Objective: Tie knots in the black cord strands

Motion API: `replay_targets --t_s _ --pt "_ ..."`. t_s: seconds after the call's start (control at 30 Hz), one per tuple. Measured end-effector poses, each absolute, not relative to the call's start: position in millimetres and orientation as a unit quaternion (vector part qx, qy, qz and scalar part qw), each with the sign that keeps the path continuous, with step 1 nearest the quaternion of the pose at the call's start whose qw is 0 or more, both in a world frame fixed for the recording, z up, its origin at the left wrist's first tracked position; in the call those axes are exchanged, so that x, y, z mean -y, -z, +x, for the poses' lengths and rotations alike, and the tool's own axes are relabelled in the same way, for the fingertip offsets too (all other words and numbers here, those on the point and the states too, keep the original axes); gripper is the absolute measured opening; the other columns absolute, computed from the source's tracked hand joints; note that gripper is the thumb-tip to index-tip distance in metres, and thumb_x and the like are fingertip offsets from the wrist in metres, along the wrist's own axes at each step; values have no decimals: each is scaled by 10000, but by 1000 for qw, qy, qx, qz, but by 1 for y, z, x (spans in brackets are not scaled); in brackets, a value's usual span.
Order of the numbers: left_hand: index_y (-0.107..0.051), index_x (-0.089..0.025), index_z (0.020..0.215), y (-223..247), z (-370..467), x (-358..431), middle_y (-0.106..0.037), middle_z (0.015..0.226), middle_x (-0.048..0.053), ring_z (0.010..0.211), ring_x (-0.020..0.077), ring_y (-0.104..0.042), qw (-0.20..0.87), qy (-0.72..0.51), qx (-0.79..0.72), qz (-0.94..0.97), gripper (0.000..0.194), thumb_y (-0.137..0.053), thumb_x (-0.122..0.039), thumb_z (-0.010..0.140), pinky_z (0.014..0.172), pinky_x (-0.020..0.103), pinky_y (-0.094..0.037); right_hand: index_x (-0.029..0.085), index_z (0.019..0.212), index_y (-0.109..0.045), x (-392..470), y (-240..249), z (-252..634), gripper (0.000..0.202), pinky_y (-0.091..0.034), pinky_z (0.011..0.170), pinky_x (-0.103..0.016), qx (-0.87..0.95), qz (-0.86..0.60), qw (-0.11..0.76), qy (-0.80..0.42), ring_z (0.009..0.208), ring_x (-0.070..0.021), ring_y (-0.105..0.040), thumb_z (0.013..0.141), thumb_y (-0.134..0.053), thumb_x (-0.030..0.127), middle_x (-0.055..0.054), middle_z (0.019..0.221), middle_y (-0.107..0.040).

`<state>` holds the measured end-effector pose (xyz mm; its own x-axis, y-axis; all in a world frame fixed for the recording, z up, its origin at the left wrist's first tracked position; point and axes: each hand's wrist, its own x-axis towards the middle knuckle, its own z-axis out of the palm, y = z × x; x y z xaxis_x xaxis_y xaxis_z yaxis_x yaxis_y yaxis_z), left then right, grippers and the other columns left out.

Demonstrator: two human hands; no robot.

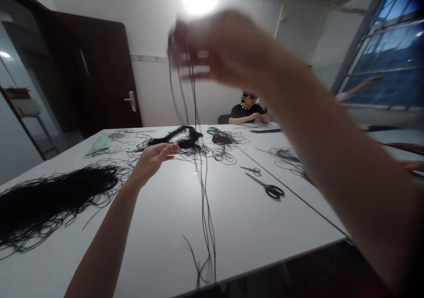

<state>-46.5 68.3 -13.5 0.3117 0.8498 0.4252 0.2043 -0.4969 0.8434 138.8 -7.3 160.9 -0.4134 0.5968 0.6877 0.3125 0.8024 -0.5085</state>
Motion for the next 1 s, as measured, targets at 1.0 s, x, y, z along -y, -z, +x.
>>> replay_targets --t_s 1.0 --pt "-649 -234 753 -14 -18 28 -573 680 0 621 107 -484 379 -464 -410 688 230 -567 -430 840 412 172 -320 238 873 -577 6 -13 163 58 -485 673 -216 813 -227 514 -152 791 -75 -574 877 -570 181 35 853 -591"
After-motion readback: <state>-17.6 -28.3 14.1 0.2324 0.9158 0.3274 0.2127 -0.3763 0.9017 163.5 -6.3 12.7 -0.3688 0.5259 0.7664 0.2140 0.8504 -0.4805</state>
